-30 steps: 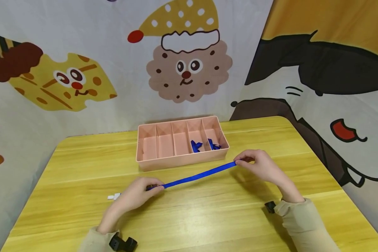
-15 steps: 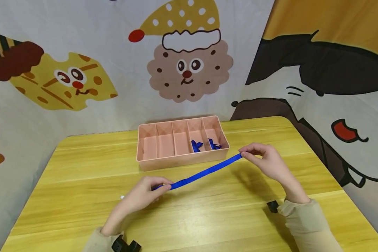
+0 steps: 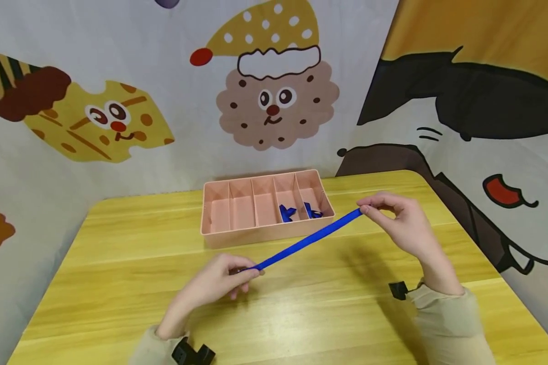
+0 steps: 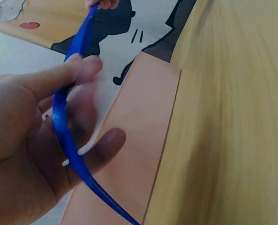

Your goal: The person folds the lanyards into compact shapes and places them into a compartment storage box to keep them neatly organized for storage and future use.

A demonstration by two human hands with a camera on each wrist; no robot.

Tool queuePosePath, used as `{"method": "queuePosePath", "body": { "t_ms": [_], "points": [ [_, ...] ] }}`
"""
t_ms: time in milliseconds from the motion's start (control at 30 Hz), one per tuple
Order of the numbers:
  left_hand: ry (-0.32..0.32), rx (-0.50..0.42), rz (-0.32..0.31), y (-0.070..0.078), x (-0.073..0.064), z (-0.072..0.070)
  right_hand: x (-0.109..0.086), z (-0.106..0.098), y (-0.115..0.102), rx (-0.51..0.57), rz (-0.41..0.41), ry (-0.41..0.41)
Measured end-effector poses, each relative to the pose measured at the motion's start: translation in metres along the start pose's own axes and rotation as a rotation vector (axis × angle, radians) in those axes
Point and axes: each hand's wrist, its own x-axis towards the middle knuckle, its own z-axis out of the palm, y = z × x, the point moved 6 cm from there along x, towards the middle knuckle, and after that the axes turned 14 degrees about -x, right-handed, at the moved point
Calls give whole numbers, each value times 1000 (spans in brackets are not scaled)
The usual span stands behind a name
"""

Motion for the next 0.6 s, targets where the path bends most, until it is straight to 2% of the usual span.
{"method": "queuePosePath", "body": {
  "t_ms": [133, 333, 533, 600],
  "points": [
    [29, 60, 44, 7, 1, 2, -4, -12, -4, -17, -47, 42],
    [11, -15, -20, 14, 11, 12, -8, -26, -10, 11, -94, 112],
    [55, 14, 87, 22, 22, 15, -8, -31, -6, 17, -97, 138],
    [62, 3, 96, 23, 25, 16, -8, -31, -5, 32, -92, 142]
  ]
}}
